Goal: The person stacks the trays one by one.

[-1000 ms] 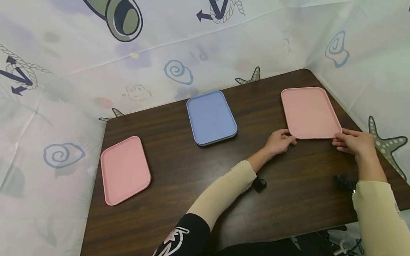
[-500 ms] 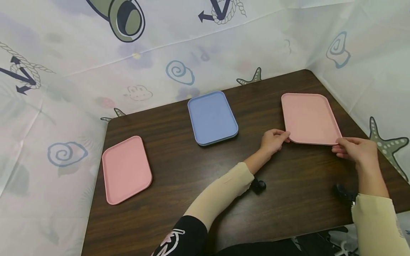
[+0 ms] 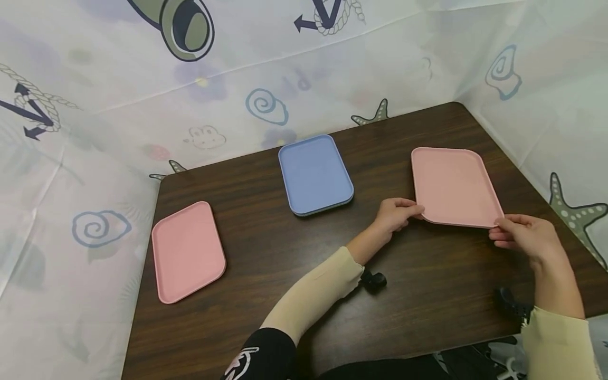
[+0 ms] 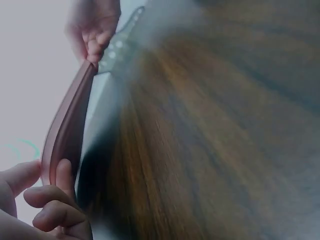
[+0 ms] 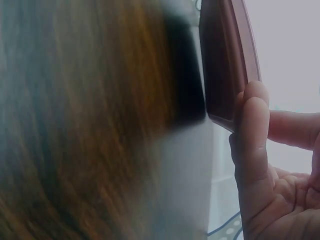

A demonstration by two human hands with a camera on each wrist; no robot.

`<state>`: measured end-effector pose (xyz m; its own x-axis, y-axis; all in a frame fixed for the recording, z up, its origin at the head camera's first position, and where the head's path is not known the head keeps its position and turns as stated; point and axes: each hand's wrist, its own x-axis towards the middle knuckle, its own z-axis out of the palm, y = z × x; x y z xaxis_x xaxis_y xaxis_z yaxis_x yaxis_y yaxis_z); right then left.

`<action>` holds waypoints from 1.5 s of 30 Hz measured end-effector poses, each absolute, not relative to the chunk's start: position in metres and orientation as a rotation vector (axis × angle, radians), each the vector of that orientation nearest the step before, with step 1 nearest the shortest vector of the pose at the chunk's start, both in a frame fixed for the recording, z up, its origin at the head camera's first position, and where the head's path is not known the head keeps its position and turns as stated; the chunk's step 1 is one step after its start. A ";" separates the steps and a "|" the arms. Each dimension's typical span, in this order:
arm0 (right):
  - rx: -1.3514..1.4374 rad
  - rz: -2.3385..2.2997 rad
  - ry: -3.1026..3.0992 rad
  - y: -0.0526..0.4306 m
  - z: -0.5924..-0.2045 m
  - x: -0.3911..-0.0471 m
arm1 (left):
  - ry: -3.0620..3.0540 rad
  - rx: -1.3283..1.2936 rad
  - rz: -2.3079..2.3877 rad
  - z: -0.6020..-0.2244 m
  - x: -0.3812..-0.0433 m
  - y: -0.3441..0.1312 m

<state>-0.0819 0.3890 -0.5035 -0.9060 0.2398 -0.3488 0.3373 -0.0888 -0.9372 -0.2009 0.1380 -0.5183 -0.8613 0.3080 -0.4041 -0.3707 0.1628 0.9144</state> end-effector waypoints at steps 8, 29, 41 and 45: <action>0.542 -2.186 2.094 0.372 -0.496 -0.077 | 1.836 0.077 1.823 -0.509 -0.186 0.103; 0.085 -1.863 2.303 0.293 -0.474 -0.092 | 1.714 0.288 1.892 -0.487 -0.136 -0.025; -0.009 -1.828 2.155 0.232 -0.481 -0.097 | 1.850 0.217 1.929 -0.491 -0.103 -0.095; -0.021 -1.824 2.137 0.214 -0.487 -0.099 | 1.874 0.147 1.943 -0.502 -0.099 -0.113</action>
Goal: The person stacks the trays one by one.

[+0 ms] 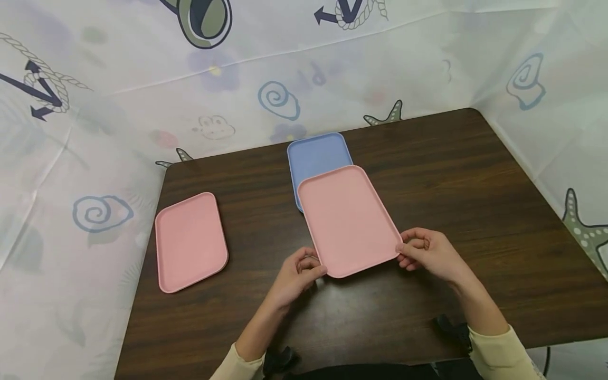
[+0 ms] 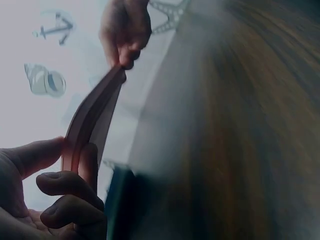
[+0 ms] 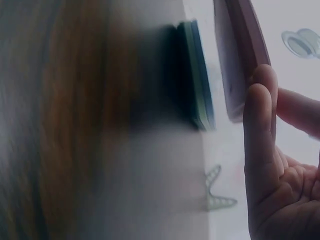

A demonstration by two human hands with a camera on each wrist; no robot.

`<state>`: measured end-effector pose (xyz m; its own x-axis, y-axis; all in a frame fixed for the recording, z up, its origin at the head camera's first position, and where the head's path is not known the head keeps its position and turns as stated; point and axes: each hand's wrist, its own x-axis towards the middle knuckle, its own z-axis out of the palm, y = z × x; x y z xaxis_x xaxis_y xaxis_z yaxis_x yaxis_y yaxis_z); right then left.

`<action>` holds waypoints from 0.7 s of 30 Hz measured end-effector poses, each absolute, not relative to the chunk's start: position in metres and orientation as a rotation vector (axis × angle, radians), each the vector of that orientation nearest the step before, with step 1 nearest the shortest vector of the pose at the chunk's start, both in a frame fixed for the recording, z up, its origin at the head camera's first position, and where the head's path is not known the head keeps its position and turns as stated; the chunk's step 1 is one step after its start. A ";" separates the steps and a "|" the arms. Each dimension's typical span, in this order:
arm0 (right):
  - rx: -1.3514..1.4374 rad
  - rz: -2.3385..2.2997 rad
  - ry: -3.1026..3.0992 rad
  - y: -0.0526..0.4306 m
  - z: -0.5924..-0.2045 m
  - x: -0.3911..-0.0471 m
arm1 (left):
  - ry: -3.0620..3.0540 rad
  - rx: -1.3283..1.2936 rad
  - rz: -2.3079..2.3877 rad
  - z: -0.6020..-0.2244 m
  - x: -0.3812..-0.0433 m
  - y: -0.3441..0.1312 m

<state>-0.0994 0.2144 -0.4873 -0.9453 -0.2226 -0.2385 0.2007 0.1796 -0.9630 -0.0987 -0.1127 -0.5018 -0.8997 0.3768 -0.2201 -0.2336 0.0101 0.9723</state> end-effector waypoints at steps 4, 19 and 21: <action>-0.008 -1.845 2.124 0.200 -0.495 -0.102 | 1.874 0.063 1.973 -0.513 -0.100 -0.124; 0.050 -1.900 2.127 0.179 -0.503 -0.114 | 2.172 -0.024 1.879 -0.493 -0.117 -0.124; 0.046 -1.901 2.132 0.177 -0.503 -0.117 | 2.240 -0.007 1.844 -0.484 -0.117 -0.122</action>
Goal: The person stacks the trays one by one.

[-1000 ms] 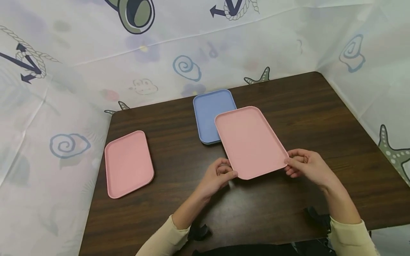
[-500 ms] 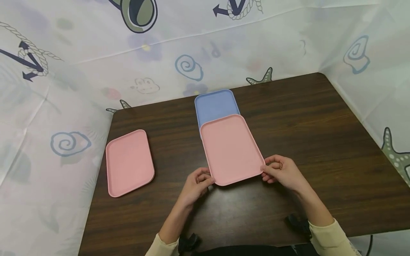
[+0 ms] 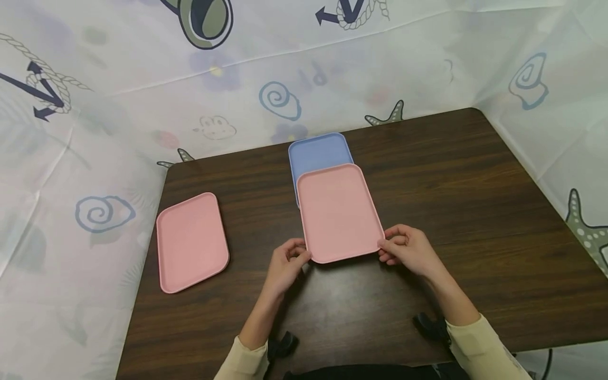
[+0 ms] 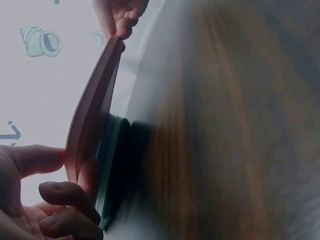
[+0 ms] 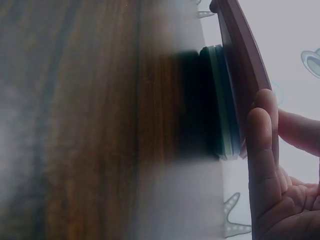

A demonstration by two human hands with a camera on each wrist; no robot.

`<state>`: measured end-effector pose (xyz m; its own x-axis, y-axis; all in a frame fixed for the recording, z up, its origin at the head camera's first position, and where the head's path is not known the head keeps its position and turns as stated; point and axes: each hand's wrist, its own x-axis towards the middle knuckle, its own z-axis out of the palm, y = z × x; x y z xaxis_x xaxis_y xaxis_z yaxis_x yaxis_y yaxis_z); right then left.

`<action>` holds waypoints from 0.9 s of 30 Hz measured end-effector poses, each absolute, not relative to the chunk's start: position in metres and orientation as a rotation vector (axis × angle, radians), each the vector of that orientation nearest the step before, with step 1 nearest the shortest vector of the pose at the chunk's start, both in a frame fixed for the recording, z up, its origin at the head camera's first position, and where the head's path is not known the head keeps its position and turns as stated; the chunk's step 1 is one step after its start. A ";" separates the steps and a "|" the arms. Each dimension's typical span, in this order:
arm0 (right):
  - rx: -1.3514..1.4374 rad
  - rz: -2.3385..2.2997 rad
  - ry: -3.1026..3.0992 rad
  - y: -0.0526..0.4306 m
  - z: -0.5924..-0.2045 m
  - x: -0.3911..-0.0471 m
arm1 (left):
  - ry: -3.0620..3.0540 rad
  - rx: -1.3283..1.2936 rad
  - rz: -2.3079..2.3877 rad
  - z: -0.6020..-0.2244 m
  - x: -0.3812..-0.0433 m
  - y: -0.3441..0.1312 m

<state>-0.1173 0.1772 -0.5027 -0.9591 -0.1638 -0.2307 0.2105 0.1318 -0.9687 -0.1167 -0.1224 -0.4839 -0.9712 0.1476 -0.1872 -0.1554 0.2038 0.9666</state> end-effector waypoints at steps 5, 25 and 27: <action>0.042 -1.911 2.137 0.175 -0.503 -0.127 | 2.402 0.034 1.777 -0.486 -0.125 -0.122; 0.034 -1.912 2.136 0.168 -0.500 -0.155 | 2.761 0.000 1.622 -0.511 -0.151 -0.122; 0.041 -1.913 2.136 0.167 -0.500 -0.158 | 2.813 -0.001 1.568 -0.511 -0.153 -0.122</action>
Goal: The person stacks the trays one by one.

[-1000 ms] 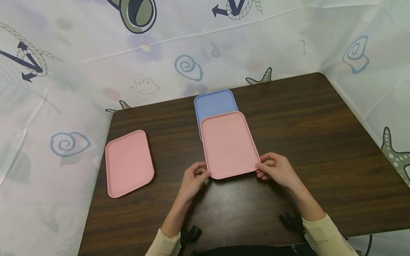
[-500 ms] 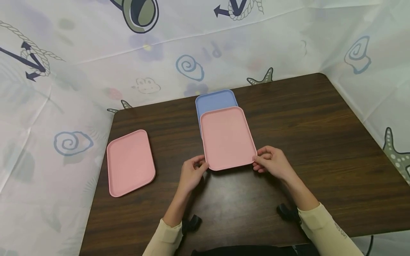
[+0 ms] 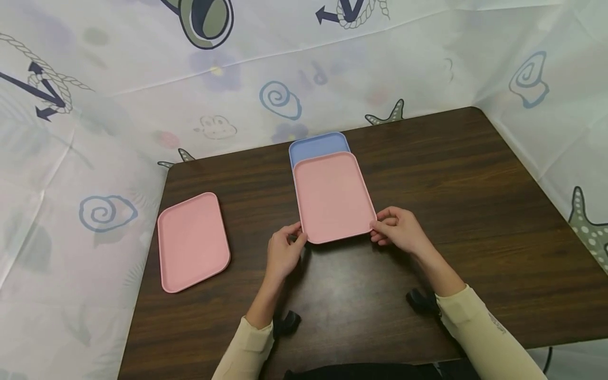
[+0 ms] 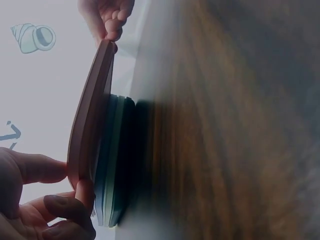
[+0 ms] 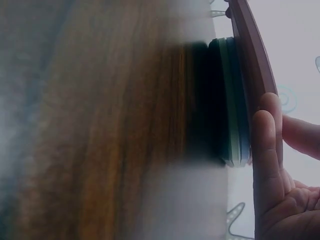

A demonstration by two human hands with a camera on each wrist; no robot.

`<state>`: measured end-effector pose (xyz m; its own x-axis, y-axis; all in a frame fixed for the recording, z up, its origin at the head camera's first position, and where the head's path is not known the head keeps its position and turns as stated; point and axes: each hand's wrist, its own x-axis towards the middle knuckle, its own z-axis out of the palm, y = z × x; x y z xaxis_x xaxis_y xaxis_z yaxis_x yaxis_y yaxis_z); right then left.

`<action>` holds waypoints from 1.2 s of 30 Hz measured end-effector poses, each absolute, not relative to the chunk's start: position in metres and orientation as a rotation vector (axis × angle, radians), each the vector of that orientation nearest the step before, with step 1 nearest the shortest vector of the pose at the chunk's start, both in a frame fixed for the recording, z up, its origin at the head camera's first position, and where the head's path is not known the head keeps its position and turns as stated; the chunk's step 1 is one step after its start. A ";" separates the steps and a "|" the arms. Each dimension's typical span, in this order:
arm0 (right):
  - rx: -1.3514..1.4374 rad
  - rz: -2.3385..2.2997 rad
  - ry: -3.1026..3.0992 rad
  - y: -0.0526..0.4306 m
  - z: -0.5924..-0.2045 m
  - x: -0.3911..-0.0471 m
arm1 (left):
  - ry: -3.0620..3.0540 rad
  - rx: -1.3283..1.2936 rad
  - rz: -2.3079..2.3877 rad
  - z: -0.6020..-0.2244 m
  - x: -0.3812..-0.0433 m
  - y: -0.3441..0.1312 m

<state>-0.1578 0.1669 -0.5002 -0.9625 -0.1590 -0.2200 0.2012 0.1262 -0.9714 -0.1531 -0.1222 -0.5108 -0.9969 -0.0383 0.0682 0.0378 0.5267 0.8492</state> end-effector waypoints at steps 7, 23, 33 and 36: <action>0.039 -1.941 2.137 0.162 -0.503 -0.169 | -2.709 -0.012 -1.327 -0.512 -0.162 -0.123; 0.097 -1.992 2.142 0.154 -0.504 -0.187 | -2.699 -0.006 -1.221 -0.515 -0.180 -0.122; 0.134 -2.005 2.145 0.151 -0.505 -0.199 | -2.709 -0.003 -1.192 -0.515 -0.195 -0.124; 0.134 -2.000 2.159 0.149 -0.505 -0.202 | -2.706 -0.015 -1.178 -0.515 -0.198 -0.125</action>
